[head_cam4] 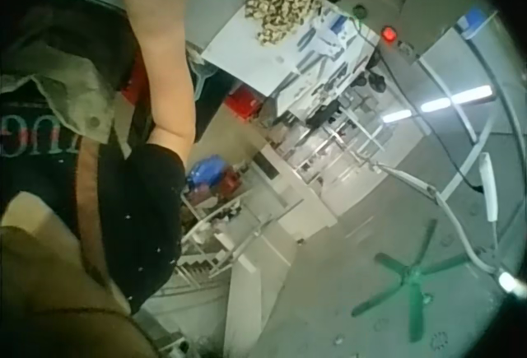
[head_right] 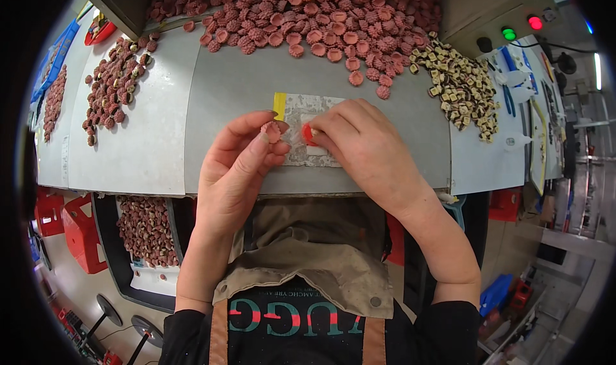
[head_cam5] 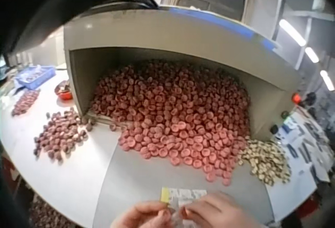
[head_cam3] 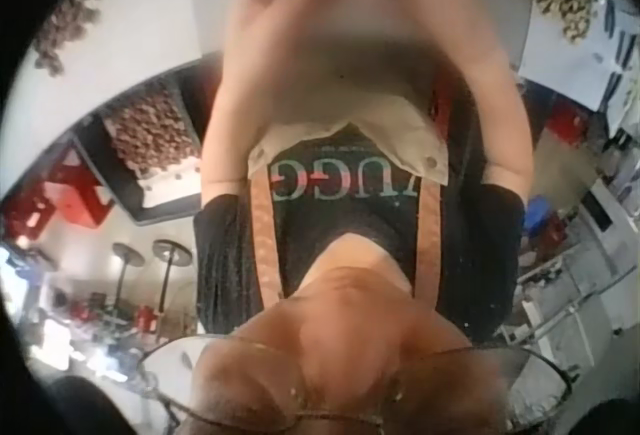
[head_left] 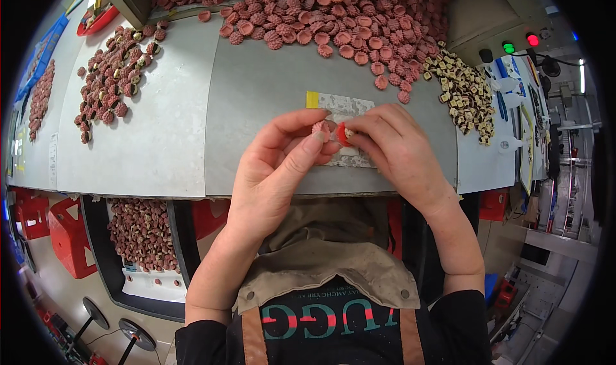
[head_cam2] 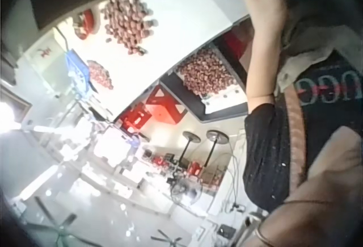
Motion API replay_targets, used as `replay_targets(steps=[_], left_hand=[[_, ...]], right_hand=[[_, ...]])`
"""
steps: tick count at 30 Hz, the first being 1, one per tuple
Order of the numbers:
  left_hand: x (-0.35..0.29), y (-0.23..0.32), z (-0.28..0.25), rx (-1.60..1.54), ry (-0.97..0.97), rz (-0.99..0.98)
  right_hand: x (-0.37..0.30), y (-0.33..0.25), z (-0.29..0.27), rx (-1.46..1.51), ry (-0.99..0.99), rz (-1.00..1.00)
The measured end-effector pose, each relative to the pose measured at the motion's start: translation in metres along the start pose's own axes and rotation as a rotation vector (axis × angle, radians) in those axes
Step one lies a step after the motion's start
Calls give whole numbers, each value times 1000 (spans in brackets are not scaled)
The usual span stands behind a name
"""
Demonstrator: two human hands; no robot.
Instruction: The person assembles small figurine pieces by applying glue and attaching parts by hand, pauses to clean their eyeglasses with a tissue, and returns to assembling the figurine pieces.
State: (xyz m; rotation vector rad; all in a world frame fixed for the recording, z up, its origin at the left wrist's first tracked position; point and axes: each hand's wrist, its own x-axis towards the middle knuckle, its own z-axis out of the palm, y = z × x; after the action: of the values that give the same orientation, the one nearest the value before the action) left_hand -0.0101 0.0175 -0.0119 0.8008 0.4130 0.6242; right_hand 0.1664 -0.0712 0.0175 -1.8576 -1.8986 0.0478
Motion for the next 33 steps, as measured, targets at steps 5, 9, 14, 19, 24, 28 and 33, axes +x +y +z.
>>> replay_targets(steps=[5,9,14,19,24,28,33], left_hand=[[1,-1,4,33,11,17],[0,-4,7,93,30,42],[-2,-3,17,186,32,51],[1,-3,17,236,-73,42],[0,-5,17,229,-65,66],[0,-10,18,242,-76,118],[5,5,21,344,-92,-48]], right_hand=[[0,2,7,18,63,-17],[-9,8,5,354,27,187],[-21,-14,7,1124,149,461],[-19,-21,13,1130,215,384],[-20,-20,17,547,285,99],[-25,-17,25,685,314,184],[-24,-21,20,456,371,63]])
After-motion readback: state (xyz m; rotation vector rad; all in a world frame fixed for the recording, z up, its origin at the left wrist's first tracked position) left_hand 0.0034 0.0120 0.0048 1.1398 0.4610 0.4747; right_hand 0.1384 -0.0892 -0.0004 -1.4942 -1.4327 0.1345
